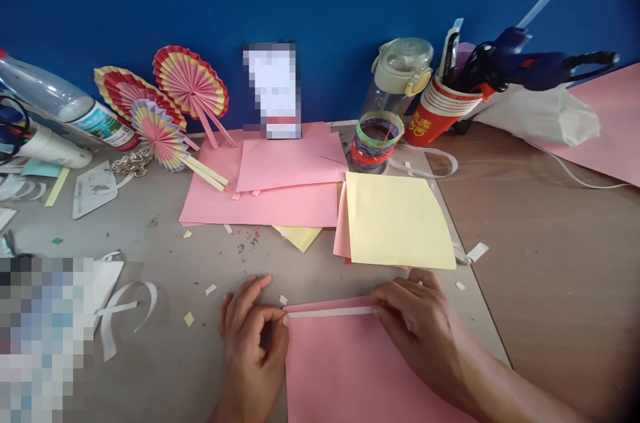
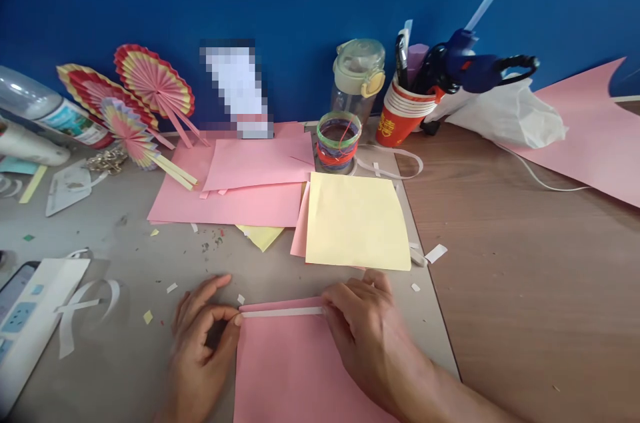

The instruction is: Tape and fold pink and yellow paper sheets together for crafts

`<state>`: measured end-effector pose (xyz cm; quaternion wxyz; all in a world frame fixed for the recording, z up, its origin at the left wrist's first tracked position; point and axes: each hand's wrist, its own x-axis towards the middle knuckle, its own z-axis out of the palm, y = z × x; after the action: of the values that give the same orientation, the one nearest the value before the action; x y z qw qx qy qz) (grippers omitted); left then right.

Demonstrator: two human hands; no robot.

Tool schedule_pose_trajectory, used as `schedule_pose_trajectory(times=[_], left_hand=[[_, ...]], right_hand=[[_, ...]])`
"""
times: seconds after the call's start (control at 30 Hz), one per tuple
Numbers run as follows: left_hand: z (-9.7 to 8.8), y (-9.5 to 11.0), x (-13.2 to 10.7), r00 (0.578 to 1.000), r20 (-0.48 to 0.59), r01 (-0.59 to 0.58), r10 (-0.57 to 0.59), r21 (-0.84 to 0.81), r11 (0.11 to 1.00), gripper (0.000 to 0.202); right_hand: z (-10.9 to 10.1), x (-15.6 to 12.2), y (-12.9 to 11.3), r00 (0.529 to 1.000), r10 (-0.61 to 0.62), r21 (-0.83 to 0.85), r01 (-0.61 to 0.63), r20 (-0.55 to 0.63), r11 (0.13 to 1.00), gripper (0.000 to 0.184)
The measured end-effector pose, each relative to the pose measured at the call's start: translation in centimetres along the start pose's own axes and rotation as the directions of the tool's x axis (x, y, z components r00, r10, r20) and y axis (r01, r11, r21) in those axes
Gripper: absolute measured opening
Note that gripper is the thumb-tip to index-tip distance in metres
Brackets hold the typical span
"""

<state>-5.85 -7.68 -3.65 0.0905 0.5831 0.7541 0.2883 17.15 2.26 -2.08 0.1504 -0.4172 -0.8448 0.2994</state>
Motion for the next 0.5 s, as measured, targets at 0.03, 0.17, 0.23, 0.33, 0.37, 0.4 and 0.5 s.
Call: schedule_pose_trajectory(times=[0.03, 0.17, 0.23, 0.33, 0.37, 0.4, 0.5], left_hand=[[0.0, 0.0, 0.0, 1.0, -0.001, 0.002, -0.002, 0.009, 1.0, 0.013], [0.1, 0.0, -0.2, 1.0, -0.001, 0.023, -0.023, 0.04, 0.999, 0.014], [0.1, 0.0, -0.3, 1.0, 0.002, 0.028, -0.028, 0.054, 0.998, 0.015], [0.1, 0.1, -0.3, 1.0, -0.003, 0.006, -0.006, 0.086, 0.996, 0.014], [0.2, 0.1, -0.3, 1.0, -0.009, -0.005, 0.006, 0.101, 0.995, 0.014], [0.2, 0.1, -0.3, 1.0, -0.015, -0.017, 0.019, 0.115, 0.993, 0.014], [0.2, 0.2, -0.3, 0.999, -0.028, -0.038, 0.043, 0.153, 0.988, 0.014]], right_hand=[[0.1, 0.0, 0.1, 1.0, -0.009, 0.001, 0.009, -0.01, 1.0, 0.02], [0.5, 0.0, 0.3, 1.0, -0.03, -0.009, 0.03, 0.004, 0.999, 0.017], [0.6, 0.1, 0.4, 1.0, -0.028, -0.016, 0.028, 0.011, 0.999, 0.018], [0.8, 0.3, 0.4, 1.0, -0.027, -0.022, 0.027, -0.005, 0.999, 0.019], [0.9, 0.3, 0.4, 0.999, -0.033, -0.02, 0.032, -0.021, 0.999, 0.02], [1.0, 0.3, 0.4, 0.998, -0.038, -0.017, 0.038, -0.043, 0.999, 0.02], [1.2, 0.3, 0.4, 0.993, -0.057, -0.006, 0.056, -0.101, 0.998, 0.02]])
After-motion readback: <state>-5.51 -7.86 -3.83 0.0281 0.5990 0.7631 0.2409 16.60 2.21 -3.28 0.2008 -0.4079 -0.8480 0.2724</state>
